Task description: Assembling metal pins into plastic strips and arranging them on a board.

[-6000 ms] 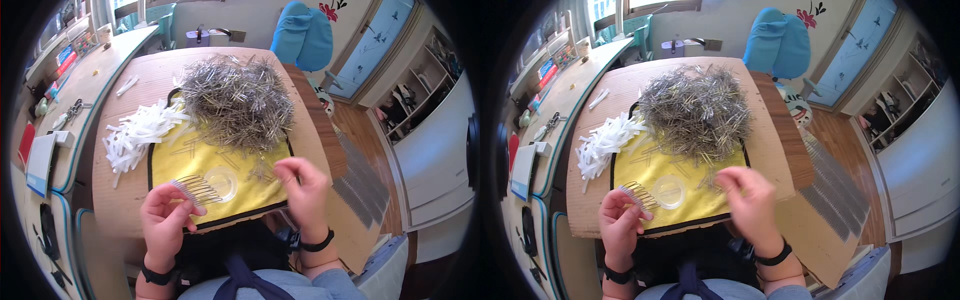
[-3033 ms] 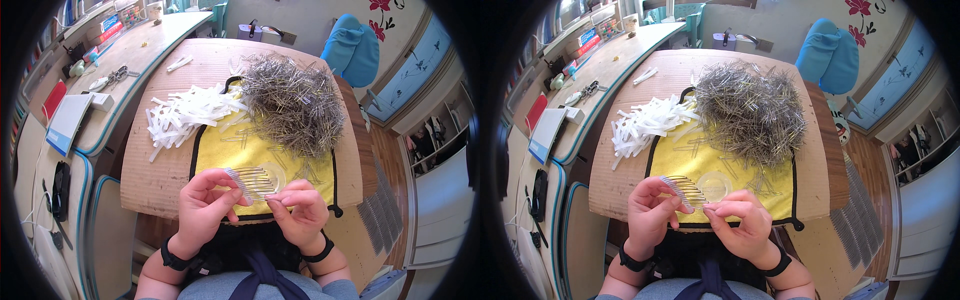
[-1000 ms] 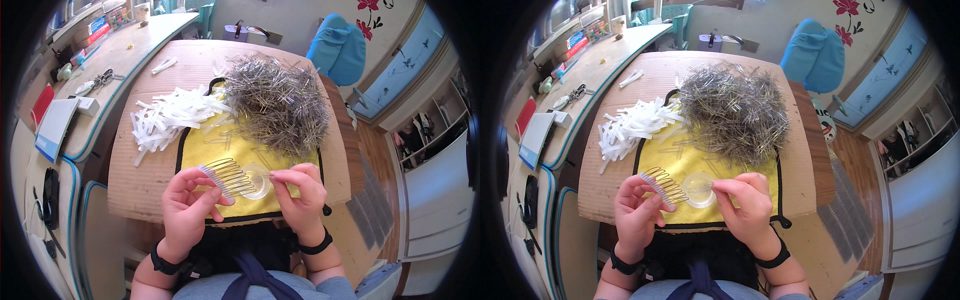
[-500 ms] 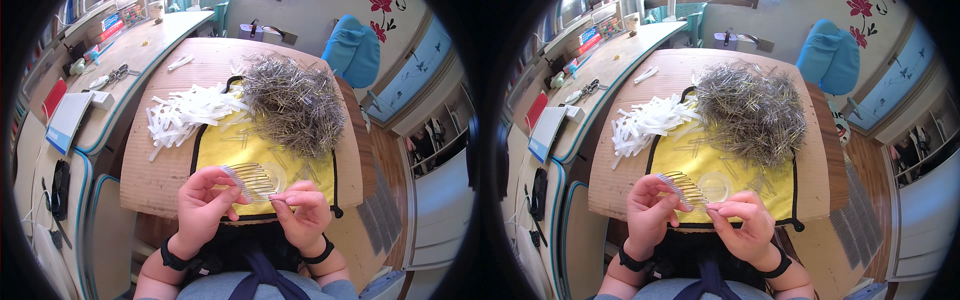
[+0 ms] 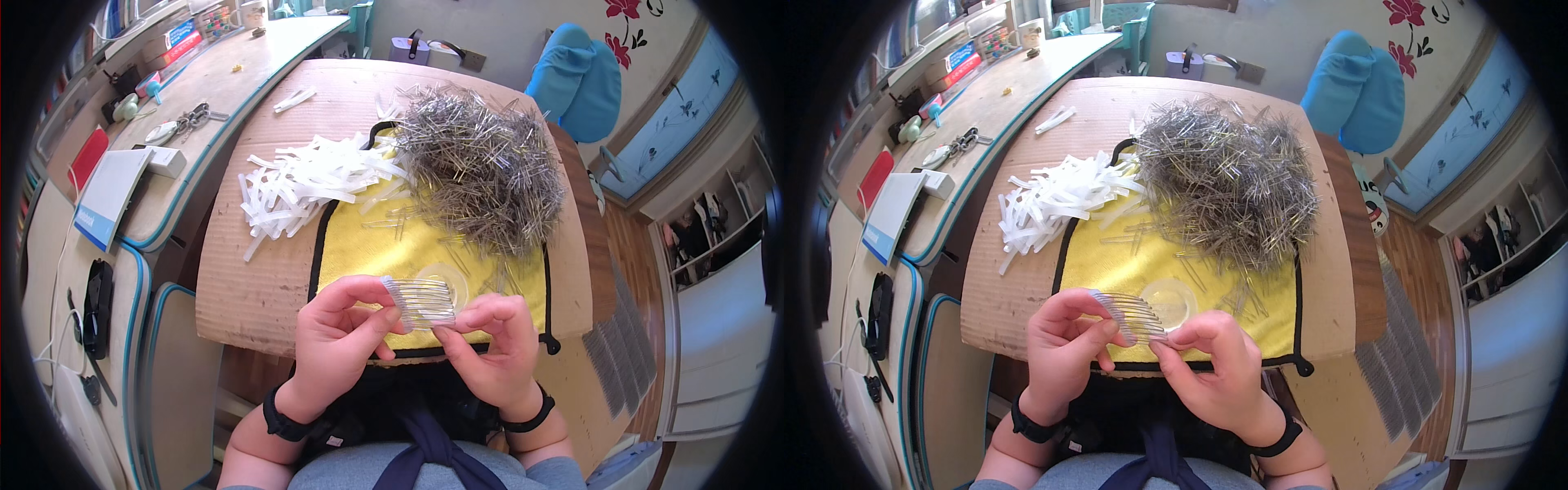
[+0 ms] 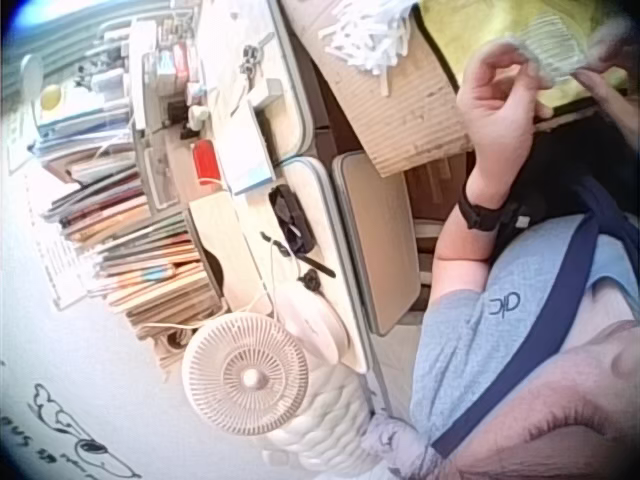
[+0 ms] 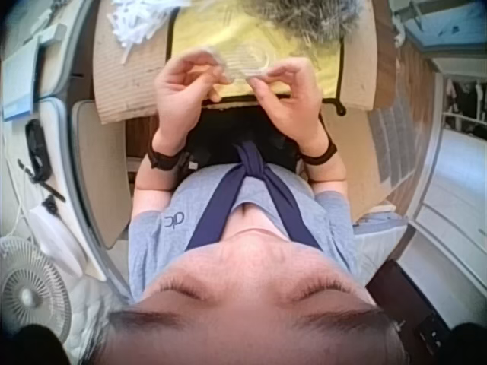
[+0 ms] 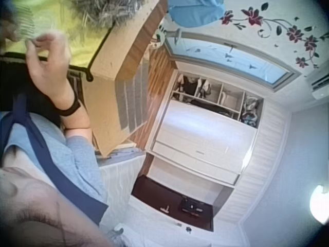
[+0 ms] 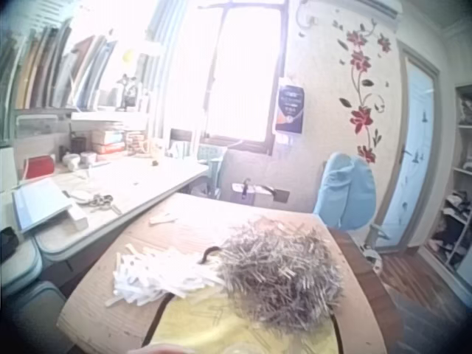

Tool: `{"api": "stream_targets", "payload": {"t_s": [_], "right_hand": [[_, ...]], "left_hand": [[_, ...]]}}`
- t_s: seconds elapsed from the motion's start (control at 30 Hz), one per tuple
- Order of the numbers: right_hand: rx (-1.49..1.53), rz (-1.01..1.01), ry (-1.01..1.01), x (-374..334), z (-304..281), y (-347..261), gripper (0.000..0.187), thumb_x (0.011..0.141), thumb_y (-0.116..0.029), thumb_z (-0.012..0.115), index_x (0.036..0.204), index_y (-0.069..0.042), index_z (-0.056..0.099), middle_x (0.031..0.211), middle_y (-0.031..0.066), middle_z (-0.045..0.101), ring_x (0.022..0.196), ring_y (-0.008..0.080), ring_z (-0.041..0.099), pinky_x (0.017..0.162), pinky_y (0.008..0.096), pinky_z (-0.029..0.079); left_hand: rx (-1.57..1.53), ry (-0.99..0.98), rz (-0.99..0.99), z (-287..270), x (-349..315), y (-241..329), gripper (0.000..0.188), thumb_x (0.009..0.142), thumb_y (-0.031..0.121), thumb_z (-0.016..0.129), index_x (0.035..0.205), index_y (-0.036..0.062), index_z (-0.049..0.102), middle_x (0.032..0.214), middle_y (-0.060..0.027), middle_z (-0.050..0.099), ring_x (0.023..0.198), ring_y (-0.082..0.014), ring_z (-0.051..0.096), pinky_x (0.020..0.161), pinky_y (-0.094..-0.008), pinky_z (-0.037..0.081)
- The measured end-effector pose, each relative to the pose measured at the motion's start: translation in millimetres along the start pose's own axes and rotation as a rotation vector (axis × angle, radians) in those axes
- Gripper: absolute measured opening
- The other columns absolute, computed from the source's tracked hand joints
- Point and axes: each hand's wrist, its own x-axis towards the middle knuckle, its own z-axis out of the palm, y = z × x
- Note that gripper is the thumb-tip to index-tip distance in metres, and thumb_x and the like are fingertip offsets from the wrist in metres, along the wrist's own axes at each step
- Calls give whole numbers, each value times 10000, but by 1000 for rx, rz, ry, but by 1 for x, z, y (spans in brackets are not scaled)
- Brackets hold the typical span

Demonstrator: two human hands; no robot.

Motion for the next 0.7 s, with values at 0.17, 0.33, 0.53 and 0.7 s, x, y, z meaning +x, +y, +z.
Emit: {"api": "stream_targets", "payload": {"t_s": [0.17, 0.33, 0.53, 0.7], "right_hand": [[-101, 78, -136, 5, -12, -6, 480, 661, -127, 734, 1011, 15, 438, 1013, 202, 564, 849, 257, 582, 738, 322, 446], [-578, -277, -142, 14, -8, -5, 923, 646, -507, 631, 1271, 38, 225, 1292, 273, 281, 1164, 377, 321, 926, 433, 271], [-458, -295, -197, 5, 3, -6, 1099, 625, -669, 512, 1343, 30, 62, 1368, 274, 112, 1227, 413, 201, 978, 468, 180], [253, -105, -430, -2, 0, -16, 1135, 618, -660, 552, 1349, 12, 2, 1400, 213, 77, 1273, 324, 167, 1024, 411, 124]], "left_hand": [[21, -12, -13, 3, 2, 3, 208, 781, -34, 558, 981, -7, 512, 872, -86, 571, 697, -144, 611, 452, -184, 482], [-43, -47, -70, 4, 0, 7, 224, 783, -11, 564, 1001, -3, 512, 846, -90, 581, 682, -146, 609, 458, -194, 486], [-16, -84, -134, 7, -9, 12, 259, 769, 2, 583, 1018, 0, 514, 825, -84, 583, 644, -148, 611, 431, -187, 456], [-102, -157, -268, 12, -16, 17, 262, 761, 10, 589, 1012, 15, 514, 805, -83, 592, 616, -146, 609, 434, -167, 426]]}}
